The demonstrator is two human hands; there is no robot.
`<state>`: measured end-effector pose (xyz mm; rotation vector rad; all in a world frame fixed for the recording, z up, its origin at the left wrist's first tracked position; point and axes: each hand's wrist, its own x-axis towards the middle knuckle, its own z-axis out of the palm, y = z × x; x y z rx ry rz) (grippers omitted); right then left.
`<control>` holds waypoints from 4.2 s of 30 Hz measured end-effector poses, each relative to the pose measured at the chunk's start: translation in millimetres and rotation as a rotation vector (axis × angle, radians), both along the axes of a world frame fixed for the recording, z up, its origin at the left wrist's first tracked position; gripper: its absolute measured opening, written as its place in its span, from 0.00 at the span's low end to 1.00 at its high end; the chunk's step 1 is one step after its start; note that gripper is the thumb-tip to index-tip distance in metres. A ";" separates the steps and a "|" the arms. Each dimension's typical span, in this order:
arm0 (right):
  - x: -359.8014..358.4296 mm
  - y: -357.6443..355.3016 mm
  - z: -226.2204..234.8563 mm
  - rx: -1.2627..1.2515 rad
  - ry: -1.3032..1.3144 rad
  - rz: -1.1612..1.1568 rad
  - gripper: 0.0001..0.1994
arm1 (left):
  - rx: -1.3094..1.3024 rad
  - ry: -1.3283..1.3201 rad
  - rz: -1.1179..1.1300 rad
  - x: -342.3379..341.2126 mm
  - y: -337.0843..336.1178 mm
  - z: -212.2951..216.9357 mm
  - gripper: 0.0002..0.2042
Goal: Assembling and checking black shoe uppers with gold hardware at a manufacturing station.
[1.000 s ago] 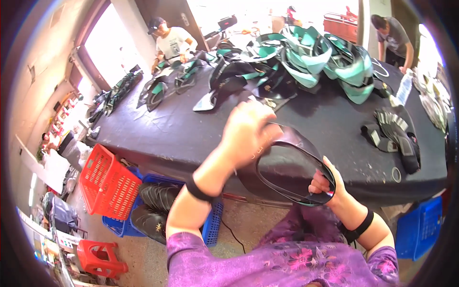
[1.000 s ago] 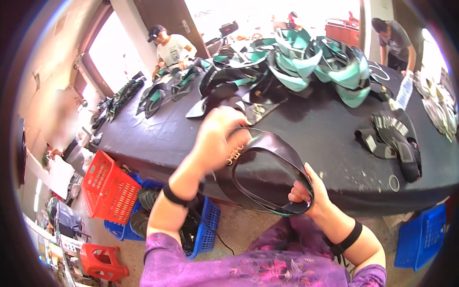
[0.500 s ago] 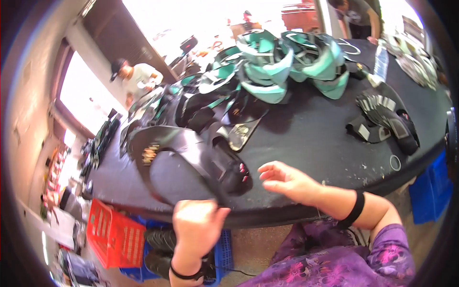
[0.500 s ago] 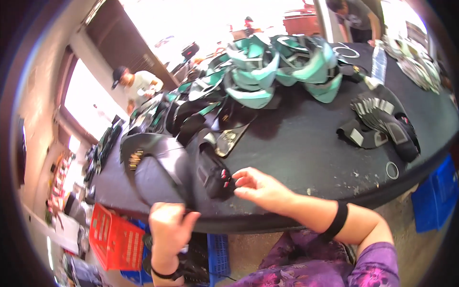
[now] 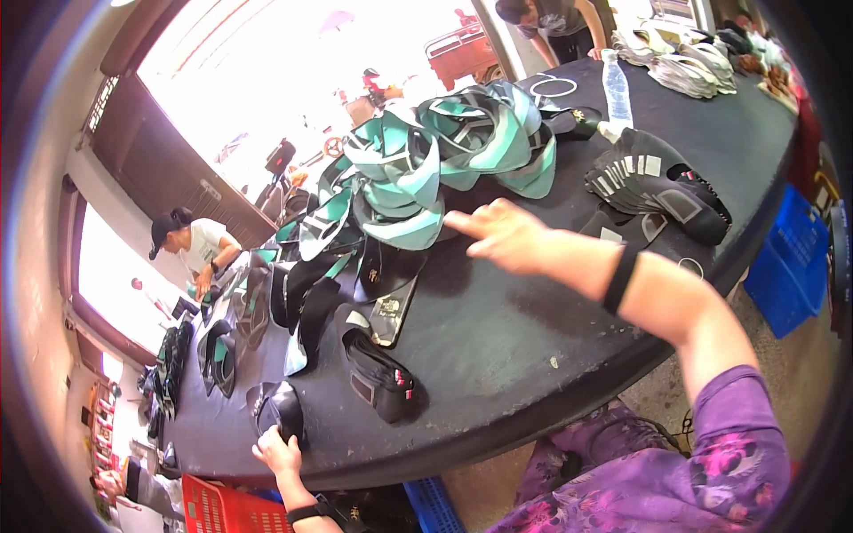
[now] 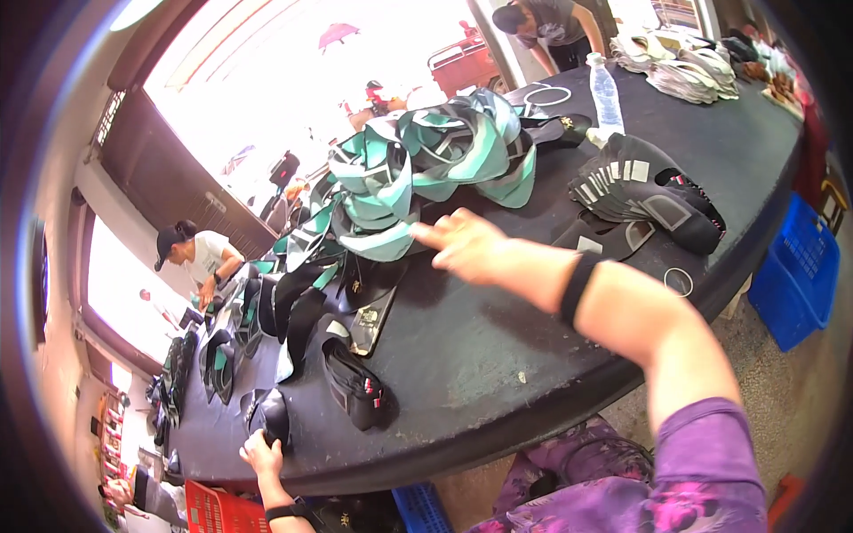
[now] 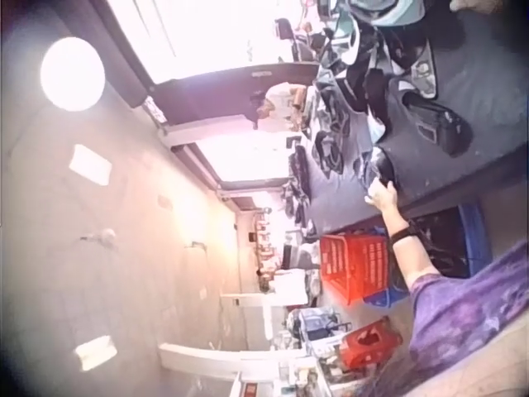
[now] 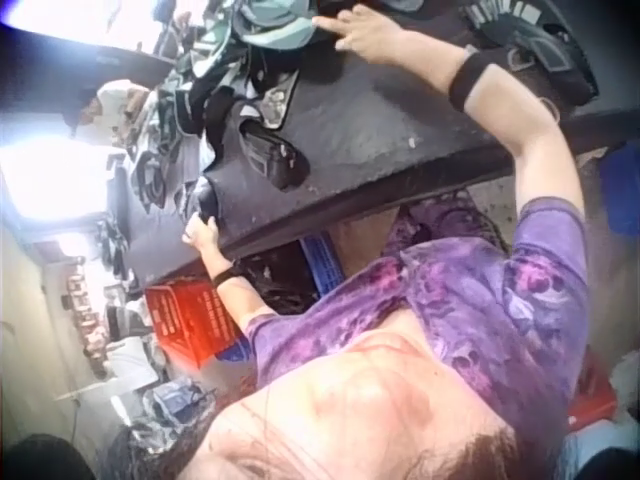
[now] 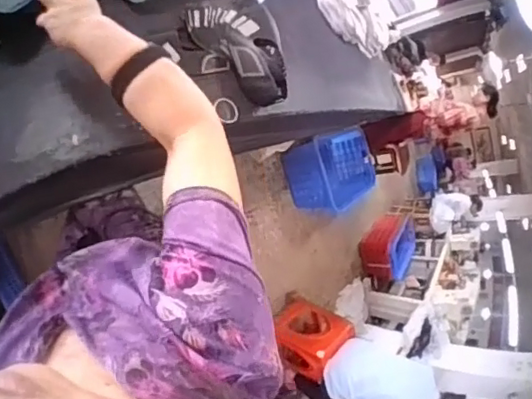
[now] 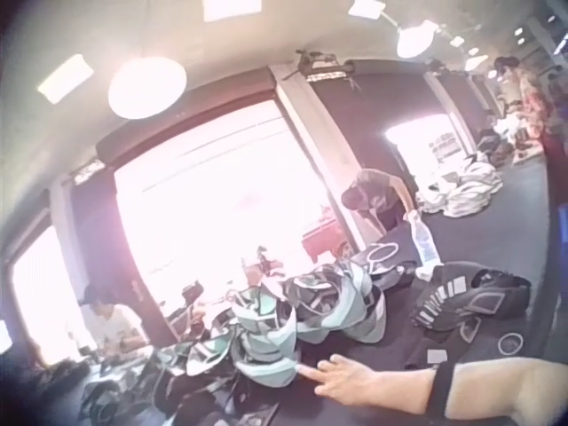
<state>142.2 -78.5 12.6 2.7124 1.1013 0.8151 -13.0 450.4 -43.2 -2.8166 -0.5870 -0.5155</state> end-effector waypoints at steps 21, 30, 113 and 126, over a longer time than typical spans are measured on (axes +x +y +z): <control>-14.9 -5.1 84.2 0.992 0.076 0.213 0.11 | -0.313 -0.336 -0.981 -19.3 -227.5 38.5 0.18; -65.3 -29.8 152.6 0.889 0.038 0.068 0.07 | -0.407 -0.223 -1.016 -22.5 -256.6 15.6 0.21; -140.9 18.7 -45.0 0.133 0.570 0.131 0.16 | -0.241 -0.378 -1.396 -34.4 -329.8 56.1 0.14; -127.8 -51.0 -35.6 1.892 1.630 0.924 0.28 | -0.171 -0.209 -1.564 -54.7 -346.4 7.4 0.14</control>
